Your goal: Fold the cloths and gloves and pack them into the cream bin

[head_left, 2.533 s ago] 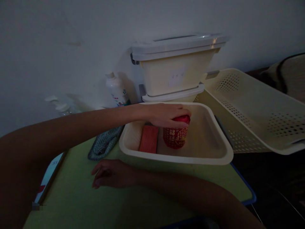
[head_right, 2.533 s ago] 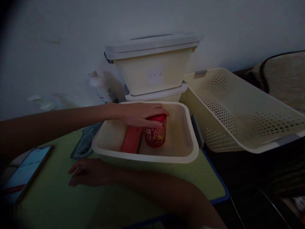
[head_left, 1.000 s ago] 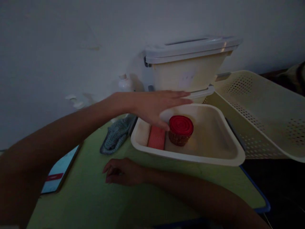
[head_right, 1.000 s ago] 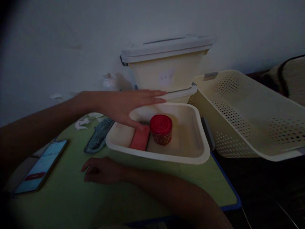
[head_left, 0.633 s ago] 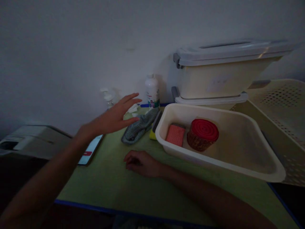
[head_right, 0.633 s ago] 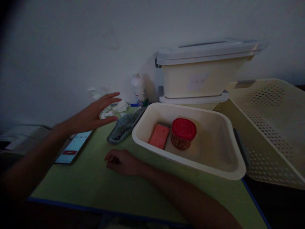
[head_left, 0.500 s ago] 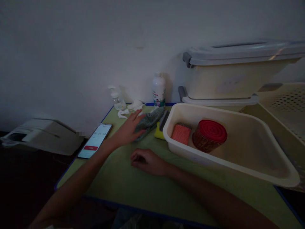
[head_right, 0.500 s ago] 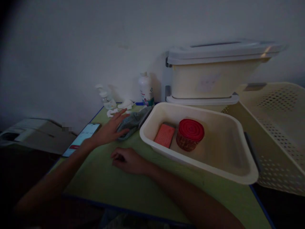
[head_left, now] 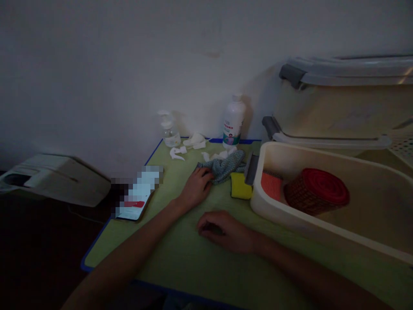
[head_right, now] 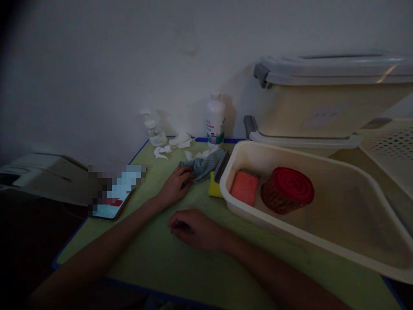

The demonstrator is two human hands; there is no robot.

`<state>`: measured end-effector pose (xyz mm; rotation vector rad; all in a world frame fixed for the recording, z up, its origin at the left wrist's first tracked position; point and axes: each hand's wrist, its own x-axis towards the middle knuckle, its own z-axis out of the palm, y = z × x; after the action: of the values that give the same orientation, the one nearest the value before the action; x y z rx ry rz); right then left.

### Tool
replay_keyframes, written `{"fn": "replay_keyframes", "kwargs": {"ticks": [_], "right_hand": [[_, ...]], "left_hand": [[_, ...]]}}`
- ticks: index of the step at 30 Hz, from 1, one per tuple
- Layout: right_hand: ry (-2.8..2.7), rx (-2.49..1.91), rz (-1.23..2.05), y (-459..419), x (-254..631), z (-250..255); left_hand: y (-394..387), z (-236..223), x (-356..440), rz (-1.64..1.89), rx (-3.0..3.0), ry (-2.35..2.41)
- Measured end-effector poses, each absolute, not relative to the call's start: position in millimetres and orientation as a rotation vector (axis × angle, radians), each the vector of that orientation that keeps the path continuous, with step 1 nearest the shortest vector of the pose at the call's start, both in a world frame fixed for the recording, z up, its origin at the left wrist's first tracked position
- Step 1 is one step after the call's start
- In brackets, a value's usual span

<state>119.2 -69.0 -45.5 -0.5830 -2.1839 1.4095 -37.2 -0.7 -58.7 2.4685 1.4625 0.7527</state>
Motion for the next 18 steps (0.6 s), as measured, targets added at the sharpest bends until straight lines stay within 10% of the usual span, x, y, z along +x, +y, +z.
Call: {"fn": "replay_keyframes", "kwargs": {"ticks": [18], "right_hand": [[-2.390, -0.607, 1.202, -73.4, 119.4, -43.5]], "left_hand": [[9.8, -58.1, -50.3, 1.587, 1.674, 1.798]]}}
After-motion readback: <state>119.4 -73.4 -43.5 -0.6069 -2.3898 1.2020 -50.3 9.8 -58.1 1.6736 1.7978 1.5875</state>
